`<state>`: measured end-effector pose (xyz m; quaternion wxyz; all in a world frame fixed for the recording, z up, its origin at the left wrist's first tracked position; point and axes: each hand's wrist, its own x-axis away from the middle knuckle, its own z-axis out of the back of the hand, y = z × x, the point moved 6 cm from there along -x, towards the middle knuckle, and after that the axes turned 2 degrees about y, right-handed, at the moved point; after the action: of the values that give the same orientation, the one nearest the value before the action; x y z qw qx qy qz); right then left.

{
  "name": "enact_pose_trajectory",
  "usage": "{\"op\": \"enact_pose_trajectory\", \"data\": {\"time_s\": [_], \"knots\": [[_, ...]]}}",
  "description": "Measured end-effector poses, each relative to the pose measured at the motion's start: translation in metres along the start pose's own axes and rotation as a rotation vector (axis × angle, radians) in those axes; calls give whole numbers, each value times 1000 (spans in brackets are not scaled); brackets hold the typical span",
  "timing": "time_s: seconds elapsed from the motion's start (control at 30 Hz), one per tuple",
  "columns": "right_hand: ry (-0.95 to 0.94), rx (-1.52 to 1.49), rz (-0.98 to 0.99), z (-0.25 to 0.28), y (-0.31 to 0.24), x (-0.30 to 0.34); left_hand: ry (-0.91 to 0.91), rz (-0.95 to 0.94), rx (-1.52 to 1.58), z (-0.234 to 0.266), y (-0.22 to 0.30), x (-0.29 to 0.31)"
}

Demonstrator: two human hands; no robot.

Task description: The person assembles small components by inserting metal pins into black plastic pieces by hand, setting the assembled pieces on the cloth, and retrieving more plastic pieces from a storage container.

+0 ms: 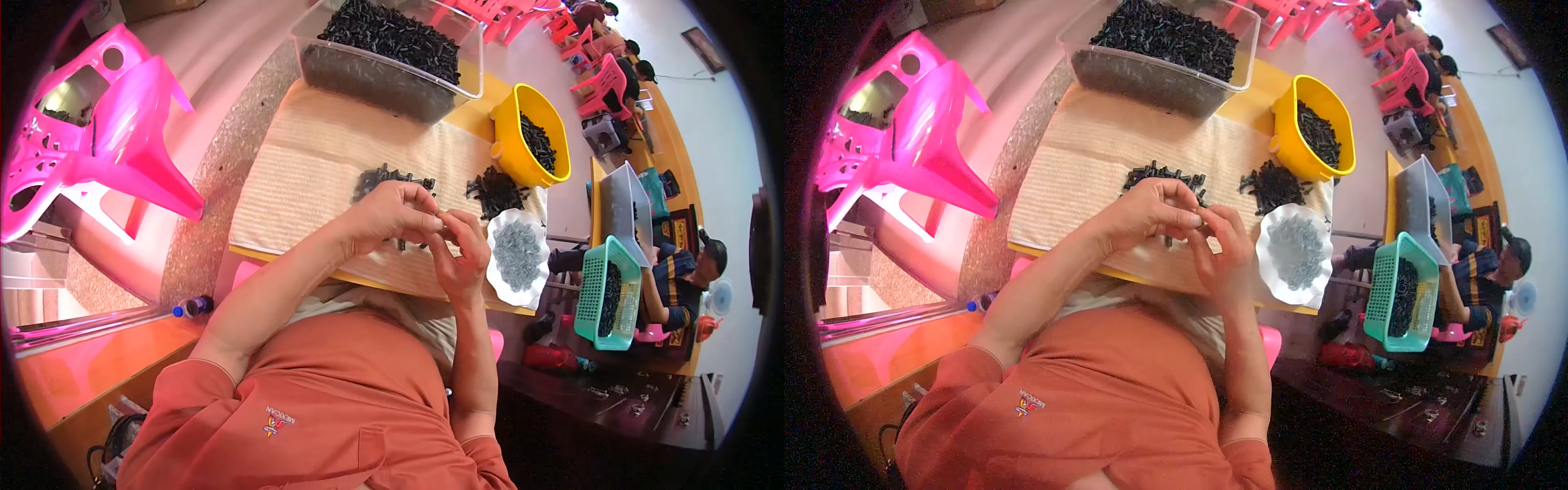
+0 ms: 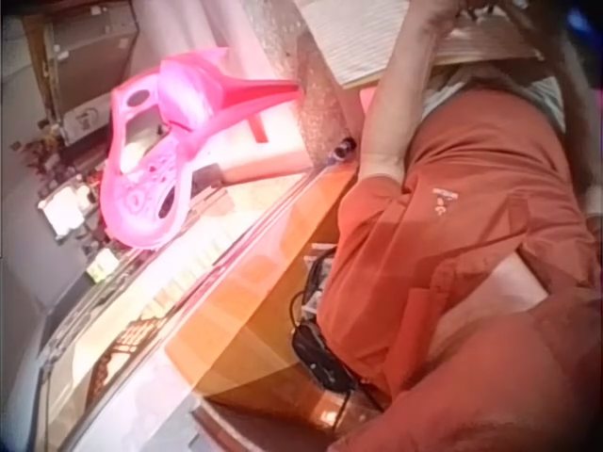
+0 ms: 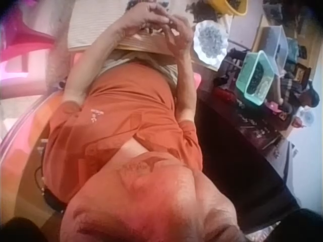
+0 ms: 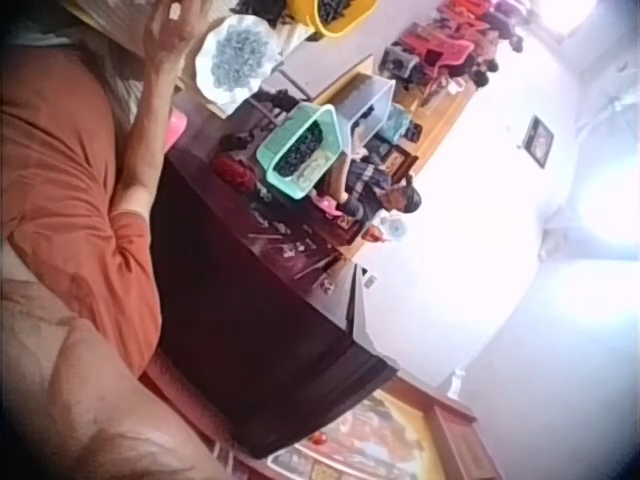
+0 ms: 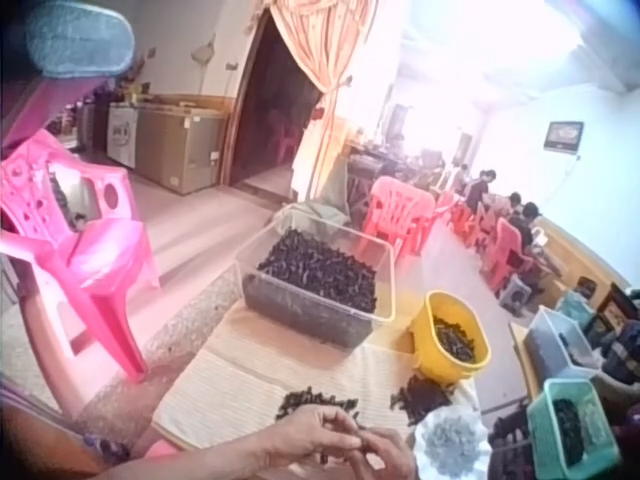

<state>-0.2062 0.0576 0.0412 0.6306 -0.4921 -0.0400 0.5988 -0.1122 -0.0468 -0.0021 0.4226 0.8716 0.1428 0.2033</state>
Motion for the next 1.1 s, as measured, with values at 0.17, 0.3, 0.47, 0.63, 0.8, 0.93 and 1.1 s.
{"op": "enact_pose_trajectory", "data": {"time_s": [0.17,0.3,0.47,0.63,0.8,0.93,1.1], "knots": [[21,4,20,2,0,2,7,9,-22,0,0,1],[36,39,29,5,-2,4,33,14,-47,2,-5,-1],[37,43,68,5,-3,3,19,7,-65,3,-9,-4],[-4,63,94,4,-5,2,18,-7,-114,3,-7,-2],[-18,88,71,5,-1,5,22,-20,-120,2,-5,-2],[-10,84,72,5,-4,5,41,-2,-83,1,-4,1],[-31,68,69,9,-1,5,15,-19,-60,-1,-8,-1]]}}
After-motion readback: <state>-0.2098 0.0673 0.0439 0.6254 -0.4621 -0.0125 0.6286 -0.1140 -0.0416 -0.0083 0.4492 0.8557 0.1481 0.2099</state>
